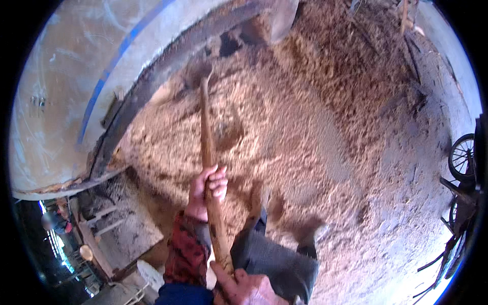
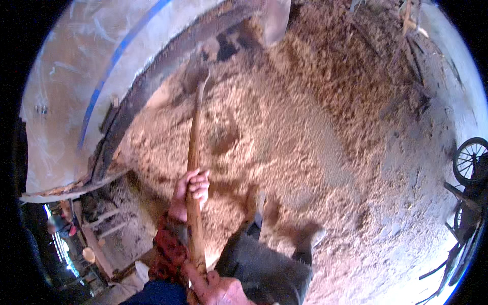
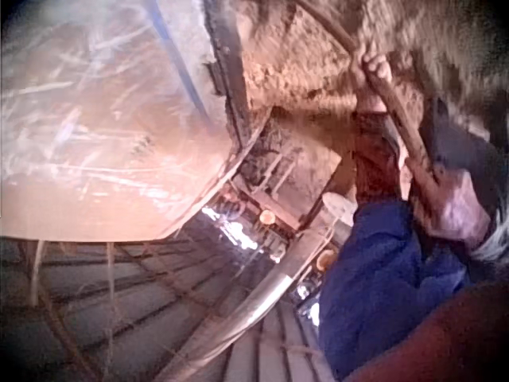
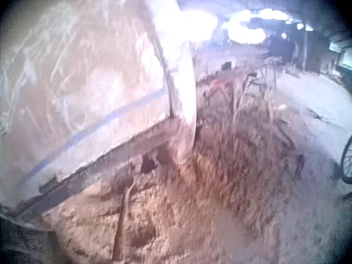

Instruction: The person uses a shovel to repeatedly scoop and move a large pile of sawdust within a workshop. The camera captures the repetitive action of lifting and shifting the material from a first-person perspective.

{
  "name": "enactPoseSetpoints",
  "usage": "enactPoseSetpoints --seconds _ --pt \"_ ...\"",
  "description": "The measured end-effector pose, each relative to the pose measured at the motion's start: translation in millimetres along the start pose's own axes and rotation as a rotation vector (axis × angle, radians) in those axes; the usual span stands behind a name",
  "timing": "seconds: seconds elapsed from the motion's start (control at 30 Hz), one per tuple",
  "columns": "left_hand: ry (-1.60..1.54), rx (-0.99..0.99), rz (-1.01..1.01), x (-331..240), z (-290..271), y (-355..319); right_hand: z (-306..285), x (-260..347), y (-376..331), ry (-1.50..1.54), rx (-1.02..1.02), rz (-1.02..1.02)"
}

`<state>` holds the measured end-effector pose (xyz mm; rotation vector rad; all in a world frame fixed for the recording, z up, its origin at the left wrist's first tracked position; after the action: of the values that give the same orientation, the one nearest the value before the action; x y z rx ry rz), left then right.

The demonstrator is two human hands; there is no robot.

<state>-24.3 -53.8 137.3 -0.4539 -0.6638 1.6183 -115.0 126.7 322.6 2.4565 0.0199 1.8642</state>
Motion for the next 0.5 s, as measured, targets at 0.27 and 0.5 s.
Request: enactPoseSetpoints --seconds 0.27,0.5 --pt "0.027 -0.210 0.114 56 -61 84 -8 -113 -81 0.066 -0.055 0.192" --pt "0.154 -0.326 0.197 96 -107 167 -31 -210 -157 -0.016 -0.146 0.434"
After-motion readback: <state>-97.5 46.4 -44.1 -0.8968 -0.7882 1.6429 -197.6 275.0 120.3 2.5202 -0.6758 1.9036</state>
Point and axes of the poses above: each hand's wrist, its own y-axis towards the middle knuckle, its own z-axis out of the palm, x = y × z, the point moved 4 cm from there along y, towards the middle knuckle, and after that the axes turned 12 degrees about -z, right-handed, at the moved point
